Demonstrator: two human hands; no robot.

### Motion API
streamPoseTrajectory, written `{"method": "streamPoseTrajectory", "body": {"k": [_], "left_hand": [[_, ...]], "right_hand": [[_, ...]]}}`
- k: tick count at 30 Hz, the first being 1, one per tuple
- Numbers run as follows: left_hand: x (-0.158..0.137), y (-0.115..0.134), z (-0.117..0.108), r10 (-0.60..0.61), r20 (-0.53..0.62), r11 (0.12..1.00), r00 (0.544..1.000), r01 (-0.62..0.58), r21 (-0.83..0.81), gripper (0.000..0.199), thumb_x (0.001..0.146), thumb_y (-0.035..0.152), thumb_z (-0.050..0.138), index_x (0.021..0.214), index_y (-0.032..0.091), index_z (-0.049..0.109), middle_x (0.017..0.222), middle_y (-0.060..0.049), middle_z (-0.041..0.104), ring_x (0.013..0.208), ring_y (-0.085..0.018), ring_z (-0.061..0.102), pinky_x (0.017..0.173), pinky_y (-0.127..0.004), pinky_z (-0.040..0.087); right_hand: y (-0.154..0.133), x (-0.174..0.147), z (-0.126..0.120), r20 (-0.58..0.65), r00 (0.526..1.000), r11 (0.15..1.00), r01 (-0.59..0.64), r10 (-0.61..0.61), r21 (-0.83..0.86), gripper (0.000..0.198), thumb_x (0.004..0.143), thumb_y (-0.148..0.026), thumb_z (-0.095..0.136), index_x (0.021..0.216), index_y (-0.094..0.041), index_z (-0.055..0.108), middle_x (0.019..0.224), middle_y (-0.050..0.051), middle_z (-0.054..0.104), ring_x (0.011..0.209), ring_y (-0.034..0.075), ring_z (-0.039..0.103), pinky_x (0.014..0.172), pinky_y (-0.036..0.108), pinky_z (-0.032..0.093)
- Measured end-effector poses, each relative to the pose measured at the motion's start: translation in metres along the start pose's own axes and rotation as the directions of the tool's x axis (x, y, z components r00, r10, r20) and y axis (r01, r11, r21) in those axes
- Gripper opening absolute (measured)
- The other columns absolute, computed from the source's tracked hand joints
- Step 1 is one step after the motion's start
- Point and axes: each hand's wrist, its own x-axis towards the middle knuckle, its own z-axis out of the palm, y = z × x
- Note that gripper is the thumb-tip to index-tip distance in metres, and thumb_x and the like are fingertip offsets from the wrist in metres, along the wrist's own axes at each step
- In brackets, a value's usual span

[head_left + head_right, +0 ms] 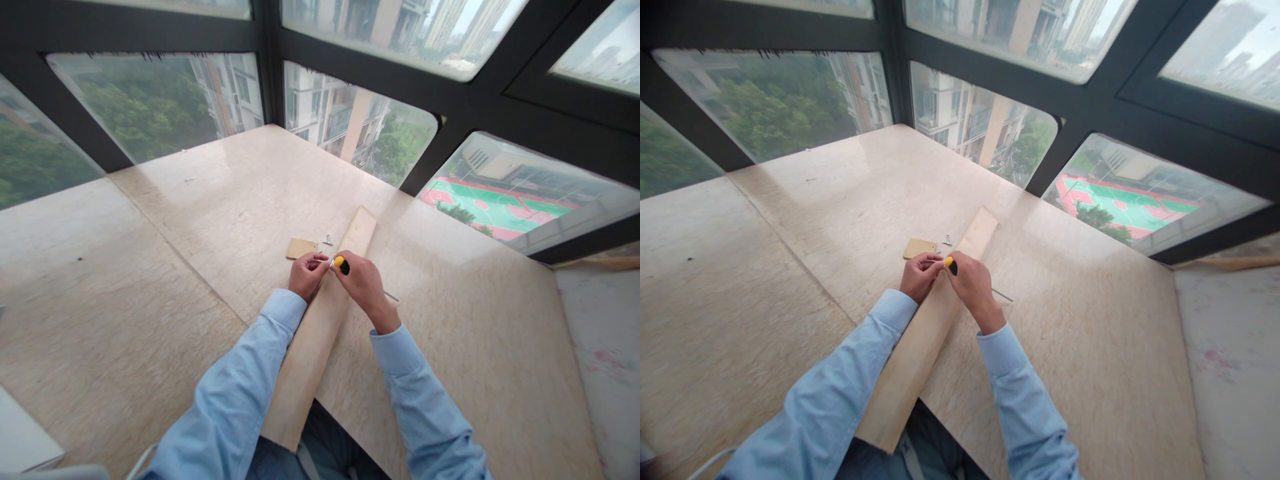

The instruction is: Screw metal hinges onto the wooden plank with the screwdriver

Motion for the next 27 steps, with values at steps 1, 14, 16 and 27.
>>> {"method": "streamPoseTrajectory", "body": {"k": [1,14,16,27], "left_hand": [[0.0,0.0,0.0002,0.003,0.0,1.0,1.0,-0.003,-0.001,0.028,0.069,0.04,0.075,0.083,0.016,0.07,0.065,-0.004,0.07,0.061,-0.018,0.066,0.055,-0.026,0.049],[-0.0011,0.0018,-0.0004,0.015,-0.015,0.999,1.0,-0.015,0.03,0.025,0.069,0.037,0.074,0.082,0.015,0.071,0.065,-0.004,0.07,0.062,-0.018,0.066,0.055,-0.026,0.049],[-0.0014,0.0023,0.0,0.019,-0.016,1.0,1.0,-0.019,0.022,0.025,0.069,0.037,0.074,0.082,0.015,0.07,0.065,-0.004,0.071,0.063,-0.018,0.067,0.055,-0.026,0.049],[-0.0001,-0.0006,0.0007,0.046,-0.011,0.999,0.999,-0.046,0.024,0.025,0.071,0.037,0.072,0.082,0.015,0.07,0.062,-0.003,0.069,0.06,-0.017,0.066,0.054,-0.024,0.049]], "right_hand": [[-0.0008,-0.0002,-0.0004,0.003,1.0,1.0,0.008,-0.008,0.0,0.013,0.091,-0.028,0.056,0.097,-0.025,0.067,0.089,0.007,0.076,0.078,0.024,0.069,0.061,0.029,0.042],[-0.0017,-0.0004,-0.0034,-0.019,1.0,1.0,0.0,0.001,0.018,0.017,0.091,-0.033,0.057,0.099,-0.022,0.067,0.09,0.009,0.075,0.081,0.026,0.07,0.066,0.032,0.046],[-0.0038,-0.001,-0.0018,-0.011,1.0,0.999,-0.027,0.027,-0.035,0.017,0.092,-0.033,0.056,0.1,-0.022,0.067,0.088,0.009,0.075,0.077,0.027,0.07,0.061,0.031,0.043],[-0.0001,-0.0018,-0.0031,0.03,0.996,0.996,0.085,-0.087,0.04,0.028,0.087,-0.013,0.052,0.108,-0.025,0.065,0.104,0.004,0.075,0.093,0.023,0.07,0.071,0.029,0.047]]}}
